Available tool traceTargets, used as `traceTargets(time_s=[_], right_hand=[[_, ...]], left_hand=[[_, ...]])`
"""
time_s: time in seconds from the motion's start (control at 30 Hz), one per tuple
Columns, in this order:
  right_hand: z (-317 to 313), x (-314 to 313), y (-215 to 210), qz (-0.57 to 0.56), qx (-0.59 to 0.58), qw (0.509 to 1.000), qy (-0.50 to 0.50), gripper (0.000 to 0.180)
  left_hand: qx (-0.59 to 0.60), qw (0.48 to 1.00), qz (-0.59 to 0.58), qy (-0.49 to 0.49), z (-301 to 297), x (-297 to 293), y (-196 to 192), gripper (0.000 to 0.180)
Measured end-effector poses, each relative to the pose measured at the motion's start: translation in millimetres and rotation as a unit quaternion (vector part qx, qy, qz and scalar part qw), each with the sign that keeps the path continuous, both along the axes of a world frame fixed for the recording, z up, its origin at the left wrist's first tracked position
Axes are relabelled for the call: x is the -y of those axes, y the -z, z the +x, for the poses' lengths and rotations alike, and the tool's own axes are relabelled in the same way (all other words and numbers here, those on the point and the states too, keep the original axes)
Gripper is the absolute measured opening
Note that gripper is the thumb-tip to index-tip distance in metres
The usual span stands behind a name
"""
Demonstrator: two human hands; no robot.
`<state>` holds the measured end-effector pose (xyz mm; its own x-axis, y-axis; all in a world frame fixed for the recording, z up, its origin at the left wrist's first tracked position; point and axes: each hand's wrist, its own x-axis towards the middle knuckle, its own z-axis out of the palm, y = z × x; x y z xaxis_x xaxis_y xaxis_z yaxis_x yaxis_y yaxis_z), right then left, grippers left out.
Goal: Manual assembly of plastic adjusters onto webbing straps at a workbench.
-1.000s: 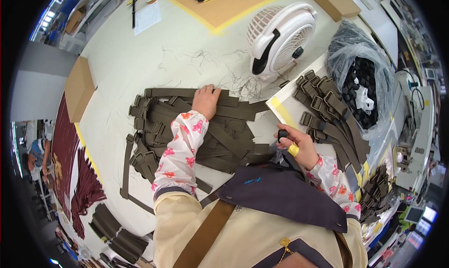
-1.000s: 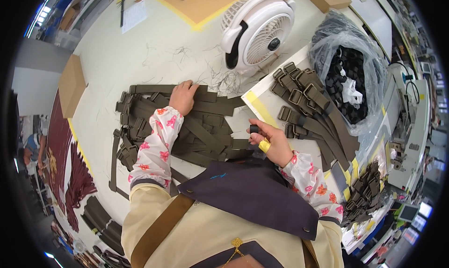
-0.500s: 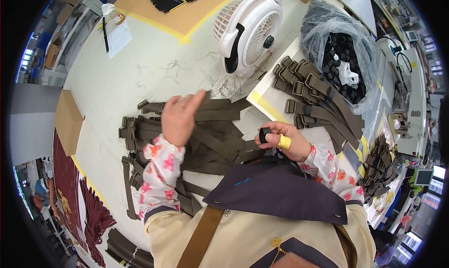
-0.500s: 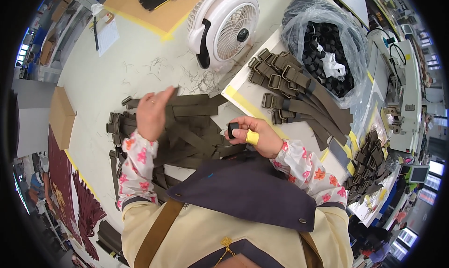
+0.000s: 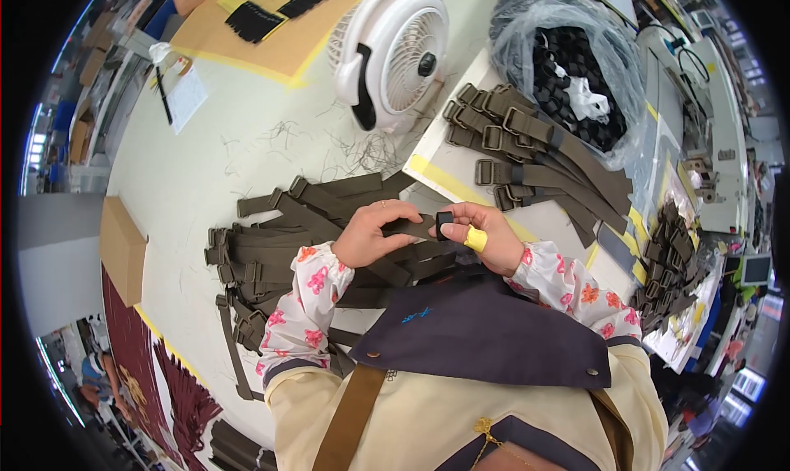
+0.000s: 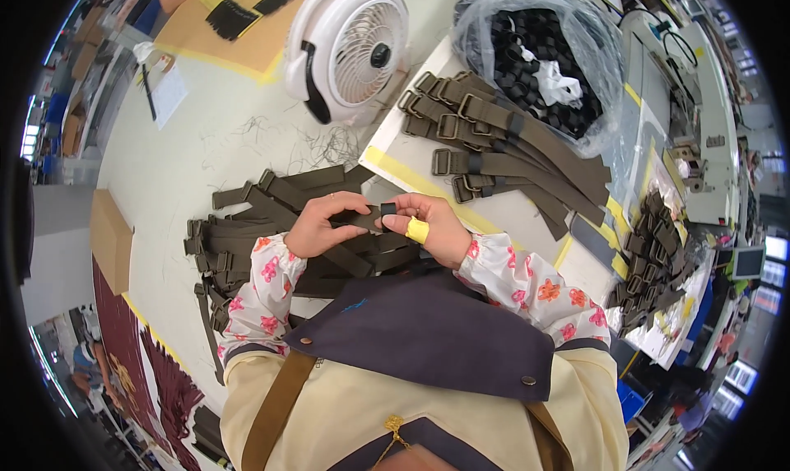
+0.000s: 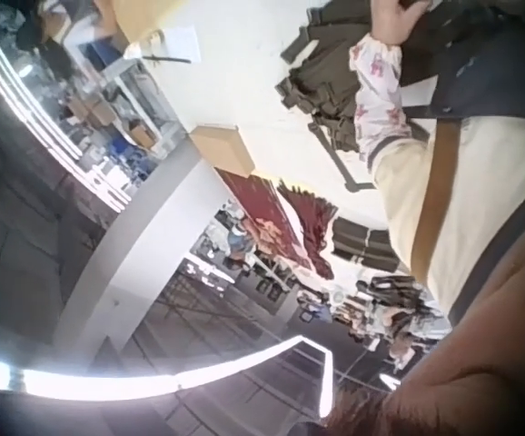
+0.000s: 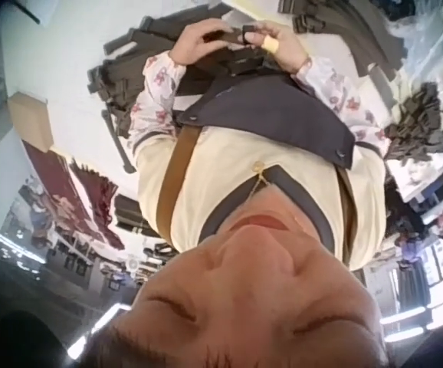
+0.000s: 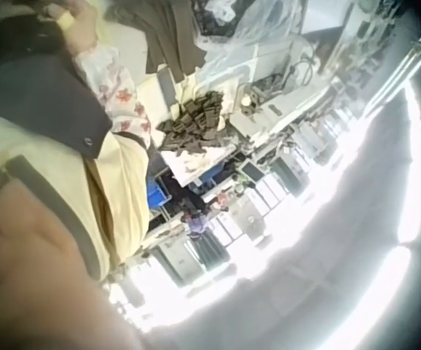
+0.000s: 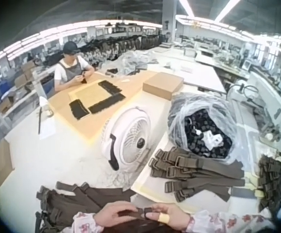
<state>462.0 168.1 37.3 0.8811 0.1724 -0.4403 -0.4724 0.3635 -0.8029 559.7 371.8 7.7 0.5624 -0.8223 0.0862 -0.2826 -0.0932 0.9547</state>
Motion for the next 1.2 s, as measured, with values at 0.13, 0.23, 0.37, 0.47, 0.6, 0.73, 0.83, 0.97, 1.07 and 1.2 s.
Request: traceTargets(time_s=[0.13, 0.23, 0.37, 0.47, 0.6, 0.73, 0.83, 0.97, 1.07, 1.2], right_hand=[[-3, 15, 3, 0.041, -0.017, 0.998, 0.048, 0.032], [-9, 26, -4, 0.036, -0.038, 0.994, 0.095, 0.031], [-14, 34, -2, 0.01, -0.048, 0.992, 0.118, 0.028], [-14, 31, -4, 0.01, -0.047, 0.993, 0.105, 0.028], [-14, 26, -8, 0.021, -0.082, 0.992, 0.096, 0.026], [-14, 20, 4, 0.113, -0.1, 0.987, 0.059, 0.028], [-10, 22, 17, 0.196, -0.097, 0.975, 0.027, 0.027], [-3, 12, 16, 0.207, -0.114, 0.972, -0.016, 0.028], [4, 4, 3, 0.106, -0.062, 0.989, -0.08, 0.026], [13, 12, 2, -0.082, 0.102, 0.99, -0.054, 0.021]], left_hand=[[-0.001, 1.0, 0.009, 0.029, 10, 18, -12, 0.027], [0.076, 0.997, -0.002, 0.007, 4, 27, -17, 0.023], [0.179, 0.983, -0.038, -0.019, 2, 33, -17, 0.022], [0.208, 0.976, -0.053, -0.031, 2, 32, -23, 0.023], [0.245, 0.968, -0.059, -0.012, -1, 37, -29, 0.022], [0.276, 0.959, -0.051, 0.029, -8, 34, -38, 0.021], [0.284, 0.957, -0.044, 0.05, -4, 34, -47, 0.021], [0.202, 0.977, -0.004, 0.068, -2, 37, -50, 0.018], [-0.004, 1.0, -0.012, -0.015, -3, 43, -53, 0.018], [0.153, 0.979, 0.126, 0.036, 7, 54, -65, 0.02]])
